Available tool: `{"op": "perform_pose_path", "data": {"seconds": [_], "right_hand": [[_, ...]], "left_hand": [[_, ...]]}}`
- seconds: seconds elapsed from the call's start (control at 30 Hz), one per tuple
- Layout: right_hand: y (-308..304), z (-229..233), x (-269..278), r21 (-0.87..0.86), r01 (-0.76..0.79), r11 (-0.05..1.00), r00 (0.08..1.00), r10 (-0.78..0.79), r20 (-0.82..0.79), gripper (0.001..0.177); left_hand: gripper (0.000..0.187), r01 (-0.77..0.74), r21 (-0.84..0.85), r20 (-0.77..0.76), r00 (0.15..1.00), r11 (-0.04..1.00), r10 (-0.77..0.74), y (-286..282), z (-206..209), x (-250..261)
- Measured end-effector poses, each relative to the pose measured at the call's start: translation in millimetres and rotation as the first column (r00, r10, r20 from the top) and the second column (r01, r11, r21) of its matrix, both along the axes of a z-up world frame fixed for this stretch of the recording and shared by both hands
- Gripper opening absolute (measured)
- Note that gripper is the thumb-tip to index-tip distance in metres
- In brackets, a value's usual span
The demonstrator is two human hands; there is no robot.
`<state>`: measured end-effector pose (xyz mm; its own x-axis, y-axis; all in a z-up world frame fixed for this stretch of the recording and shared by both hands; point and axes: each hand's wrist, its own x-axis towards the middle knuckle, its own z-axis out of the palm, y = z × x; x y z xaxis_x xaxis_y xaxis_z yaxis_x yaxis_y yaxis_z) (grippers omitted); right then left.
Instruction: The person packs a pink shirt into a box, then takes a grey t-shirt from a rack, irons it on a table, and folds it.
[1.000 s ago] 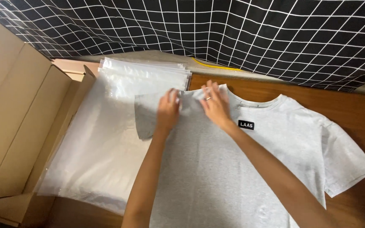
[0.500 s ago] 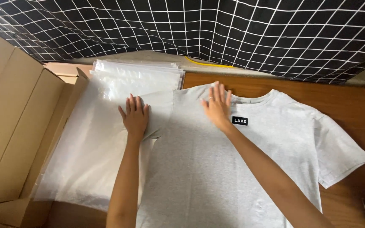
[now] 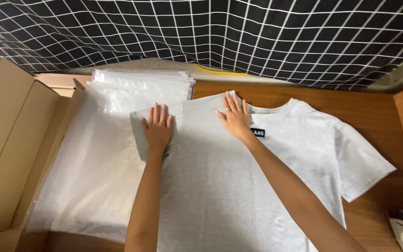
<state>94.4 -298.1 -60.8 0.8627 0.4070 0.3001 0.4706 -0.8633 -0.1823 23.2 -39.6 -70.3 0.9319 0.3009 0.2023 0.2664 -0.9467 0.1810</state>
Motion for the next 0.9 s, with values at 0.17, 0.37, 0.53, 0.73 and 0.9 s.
{"op": "perform_pose_path", "data": {"seconds": [0.17, 0.37, 0.53, 0.73, 0.9], "right_hand": [[-24.2, 23.1, -46.4, 0.067, -0.011, 0.998, 0.996, 0.005, 0.084, 0.051], [-126.1, -2.3, -97.1, 0.125, 0.273, 0.954, 0.924, -0.296, 0.243, 0.043], [-166.3, 1.9, -100.7, -0.017, 0.439, 0.898, 0.898, -0.439, -0.012, 0.052], [-164.5, 6.2, -87.8, -0.078, 0.455, 0.887, 0.890, -0.456, 0.009, 0.055], [-170.9, 12.5, -85.2, -0.080, 0.379, 0.922, 0.918, -0.386, -0.094, 0.057]], "left_hand": [[0.043, -0.043, 0.052, 0.290, 0.957, 0.998, 0.026, -35.4, -0.1, 11.3], [0.044, 0.342, 0.061, 0.425, 0.841, 0.938, -0.334, -133.9, 11.1, 7.1], [0.050, 0.359, 0.030, 0.234, 0.905, 0.933, -0.356, -144.2, 8.0, 6.4], [0.054, 0.283, -0.010, 0.163, 0.947, 0.959, -0.277, -145.2, 12.2, 12.5], [0.054, 0.282, -0.025, 0.130, 0.952, 0.959, -0.277, -144.5, 15.9, 13.1]]}}
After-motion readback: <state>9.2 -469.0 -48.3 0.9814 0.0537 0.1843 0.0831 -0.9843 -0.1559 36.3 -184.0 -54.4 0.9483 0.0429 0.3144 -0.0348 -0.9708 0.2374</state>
